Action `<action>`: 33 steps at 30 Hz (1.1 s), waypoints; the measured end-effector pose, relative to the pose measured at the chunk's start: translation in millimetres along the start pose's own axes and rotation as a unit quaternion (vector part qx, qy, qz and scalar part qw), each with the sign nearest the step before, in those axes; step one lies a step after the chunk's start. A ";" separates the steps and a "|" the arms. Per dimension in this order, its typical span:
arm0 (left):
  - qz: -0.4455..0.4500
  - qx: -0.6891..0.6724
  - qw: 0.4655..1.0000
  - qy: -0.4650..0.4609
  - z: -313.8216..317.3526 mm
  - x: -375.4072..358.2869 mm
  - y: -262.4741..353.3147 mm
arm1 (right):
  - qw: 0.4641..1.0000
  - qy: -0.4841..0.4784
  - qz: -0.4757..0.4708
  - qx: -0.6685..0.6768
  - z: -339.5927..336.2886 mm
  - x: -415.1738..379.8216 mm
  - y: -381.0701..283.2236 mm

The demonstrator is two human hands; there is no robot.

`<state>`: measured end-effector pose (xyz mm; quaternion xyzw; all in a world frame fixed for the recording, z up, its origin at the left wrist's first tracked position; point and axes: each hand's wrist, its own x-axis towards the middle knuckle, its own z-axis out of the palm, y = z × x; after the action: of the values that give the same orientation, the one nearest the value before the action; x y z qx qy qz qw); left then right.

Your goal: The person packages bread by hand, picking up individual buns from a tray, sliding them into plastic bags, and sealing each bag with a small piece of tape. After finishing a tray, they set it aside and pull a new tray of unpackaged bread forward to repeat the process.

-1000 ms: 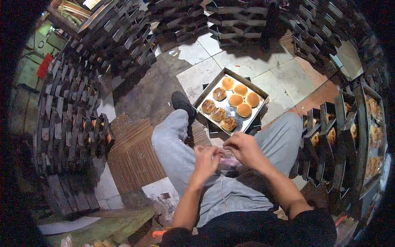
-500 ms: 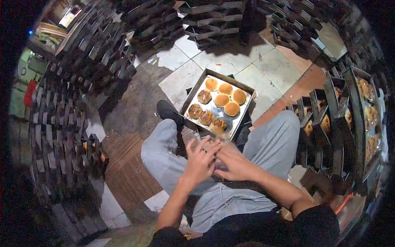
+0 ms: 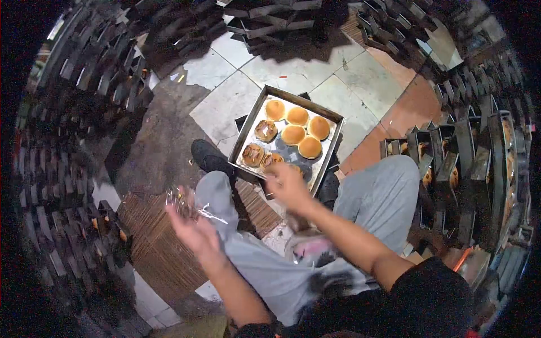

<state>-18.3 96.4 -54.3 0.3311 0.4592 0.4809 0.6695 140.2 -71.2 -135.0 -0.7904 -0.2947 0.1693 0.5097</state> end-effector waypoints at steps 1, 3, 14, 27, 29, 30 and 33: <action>-0.070 -0.070 0.992 -0.075 -15.0 4.4 2.8 | 0.993 0.013 0.098 -0.069 -1.3 20.9 46.4; -0.120 -0.092 0.984 -0.099 3.4 -3.3 11.4 | 0.952 0.004 0.256 -0.167 -0.1 49.1 189.9; -0.145 -0.119 0.958 -0.218 5.3 0.3 -1.5 | 0.768 0.342 0.457 0.289 -13.5 100.7 389.2; -0.109 -0.028 0.973 -0.202 24.6 -14.8 -11.0 | 0.844 0.283 0.348 0.293 -30.0 5.9 210.5; -0.108 -0.048 0.973 -0.198 18.4 -17.8 -19.3 | 0.835 0.193 0.267 0.441 -62.8 -4.4 138.3; -0.096 -0.053 0.975 -0.193 18.5 -20.9 -20.9 | 0.819 0.138 0.222 0.511 -87.0 -14.9 82.4; -0.140 -0.142 0.958 -0.208 11.9 -30.8 -24.2 | 0.834 -0.049 0.161 0.526 -139.8 -55.2 -25.9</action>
<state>-2.5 59.4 -62.3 0.2580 0.2781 0.3630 0.8511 169.6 -197.1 -54.3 -0.4298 -0.0549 0.4169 0.7990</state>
